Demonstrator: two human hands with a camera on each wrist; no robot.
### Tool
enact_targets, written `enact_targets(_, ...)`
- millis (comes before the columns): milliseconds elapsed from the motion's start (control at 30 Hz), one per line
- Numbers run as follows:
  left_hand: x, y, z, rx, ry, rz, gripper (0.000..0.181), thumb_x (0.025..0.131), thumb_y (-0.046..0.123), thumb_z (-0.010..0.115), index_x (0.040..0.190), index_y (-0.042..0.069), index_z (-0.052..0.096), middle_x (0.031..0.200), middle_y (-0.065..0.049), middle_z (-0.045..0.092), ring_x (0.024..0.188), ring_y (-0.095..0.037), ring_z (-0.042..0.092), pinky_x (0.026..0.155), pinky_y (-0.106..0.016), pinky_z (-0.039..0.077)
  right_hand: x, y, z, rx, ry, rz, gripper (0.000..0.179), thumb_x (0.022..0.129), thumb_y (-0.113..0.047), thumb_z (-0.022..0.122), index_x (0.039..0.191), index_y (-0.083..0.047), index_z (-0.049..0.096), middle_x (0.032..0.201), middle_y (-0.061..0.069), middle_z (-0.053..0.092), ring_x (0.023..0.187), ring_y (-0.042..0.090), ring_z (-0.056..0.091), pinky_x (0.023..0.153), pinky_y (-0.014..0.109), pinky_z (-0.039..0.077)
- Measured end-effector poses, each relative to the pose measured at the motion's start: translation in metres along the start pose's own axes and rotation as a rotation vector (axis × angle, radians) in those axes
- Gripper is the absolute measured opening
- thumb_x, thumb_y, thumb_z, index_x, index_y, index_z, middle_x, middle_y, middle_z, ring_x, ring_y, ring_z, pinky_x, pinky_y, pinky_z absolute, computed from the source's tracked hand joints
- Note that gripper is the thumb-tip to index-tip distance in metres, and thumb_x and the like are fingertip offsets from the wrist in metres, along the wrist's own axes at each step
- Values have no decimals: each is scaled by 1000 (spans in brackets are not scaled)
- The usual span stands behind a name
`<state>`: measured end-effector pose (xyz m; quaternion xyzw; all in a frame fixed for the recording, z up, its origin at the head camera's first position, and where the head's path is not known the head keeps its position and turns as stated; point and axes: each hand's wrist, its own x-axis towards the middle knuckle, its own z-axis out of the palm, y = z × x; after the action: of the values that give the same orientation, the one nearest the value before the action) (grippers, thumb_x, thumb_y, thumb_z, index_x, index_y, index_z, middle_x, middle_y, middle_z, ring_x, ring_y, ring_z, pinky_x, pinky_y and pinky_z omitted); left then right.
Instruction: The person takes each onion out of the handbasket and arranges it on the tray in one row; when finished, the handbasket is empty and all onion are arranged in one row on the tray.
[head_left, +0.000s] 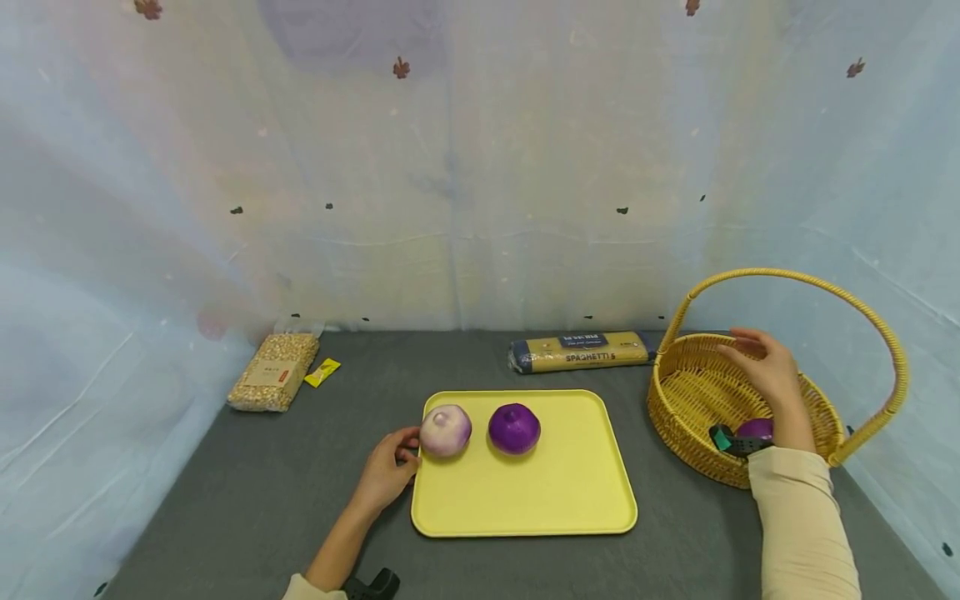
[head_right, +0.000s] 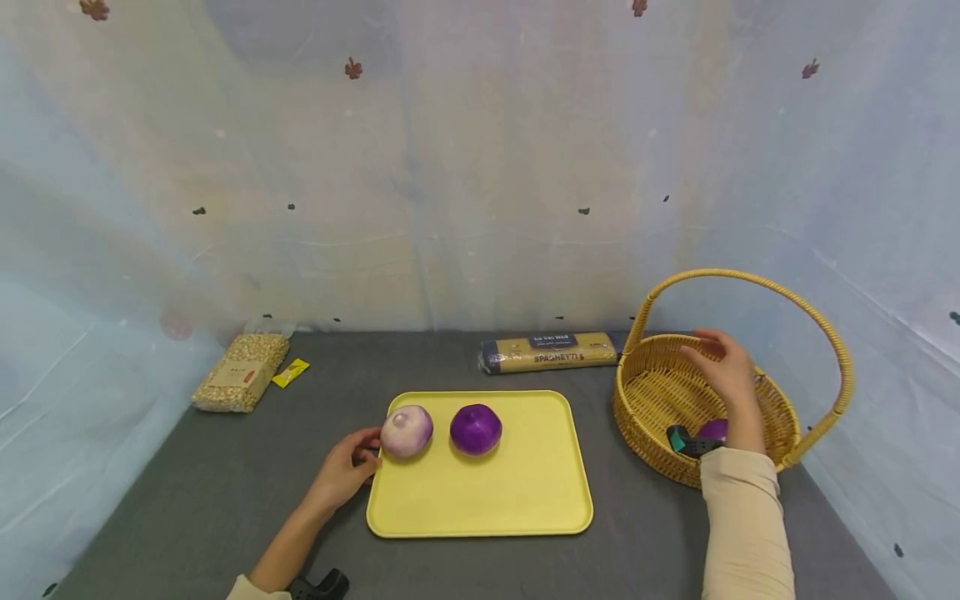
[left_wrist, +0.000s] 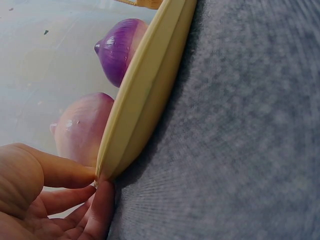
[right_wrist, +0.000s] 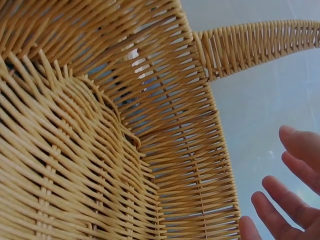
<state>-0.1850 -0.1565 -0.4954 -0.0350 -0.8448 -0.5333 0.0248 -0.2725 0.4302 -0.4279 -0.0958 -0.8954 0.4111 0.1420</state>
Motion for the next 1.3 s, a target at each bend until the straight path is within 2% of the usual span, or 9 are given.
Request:
enact_targets(133, 0, -2, 0, 0, 1, -2, 42, 80, -7, 62, 120, -2, 57, 102, -14, 55, 79, -17, 52, 51, -24, 51, 0, 4, -1, -40, 13, 6, 58, 83, -52, 61, 134, -27, 49, 130, 8, 50, 113, 25, 47, 62, 53, 45)
enact_targets(367, 1, -2, 0, -2, -2, 1, 42, 79, -8, 62, 120, -2, 57, 102, -14, 55, 78, -17, 52, 50, -24, 51, -12, -9, -4, -66, -28, -35, 65, 87, -46, 59, 134, -2, 46, 129, 31, 45, 113, 47, 43, 78, 58, 41)
enact_targets(500, 1, -1, -1, -8, -4, 7, 42, 79, -9, 62, 120, -4, 56, 101, -15, 55, 78, -17, 52, 50, -24, 51, 10, 37, 4, -122, -14, 0, 67, 84, -54, 57, 134, -10, 47, 128, 26, 48, 112, 41, 46, 67, 50, 45)
enact_targets(600, 1, -1, -1, -27, -7, 3, 42, 79, -9, 62, 120, -4, 56, 101, -15, 55, 77, -17, 52, 50, -25, 51, 28, 76, 9, -153, -25, -9, 71, 83, -59, 54, 136, -12, 46, 129, 27, 47, 113, 44, 45, 71, 51, 45)
enact_targets(667, 2, -1, -1, -35, -10, 6, 42, 79, -9, 62, 120, -4, 56, 101, -15, 55, 77, -17, 52, 50, -24, 51, 30, 87, 11, -184, -46, -6, 73, 83, -60, 53, 135, -8, 46, 129, 29, 47, 112, 46, 45, 77, 57, 42)
enact_targets(767, 2, -2, -1, -44, -12, 10, 41, 79, -9, 62, 120, -4, 57, 101, -15, 55, 76, -17, 52, 50, -24, 51, 17, 70, 9, -232, -83, 36, 71, 85, -57, 54, 130, -2, 48, 127, 32, 47, 109, 48, 46, 72, 54, 45)
enact_targets(1000, 4, -1, -1, -21, -3, 18, 41, 78, -9, 62, 119, -3, 58, 100, -14, 55, 75, -17, 53, 50, -24, 50, -31, -8, -4, -255, -175, 93, 65, 90, -43, 54, 125, 12, 47, 124, 40, 42, 106, 54, 44, 80, 59, 42)
enact_targets(1133, 4, -1, -2, -9, 2, 17, 42, 78, -8, 62, 119, -2, 58, 100, -14, 55, 75, -16, 53, 50, -24, 50, -42, -17, -7, -285, -203, 126, 61, 90, -42, 54, 120, 11, 52, 122, 38, 44, 103, 52, 45, 78, 57, 42)
enact_targets(1300, 3, -2, -1, -11, 0, 20, 42, 78, -9, 62, 119, -2, 58, 100, -14, 56, 75, -17, 53, 49, -25, 50, -46, -13, -8, -277, -193, 168, 54, 88, -41, 59, 109, 10, 59, 108, 32, 53, 81, 37, 54, 63, 43, 47)
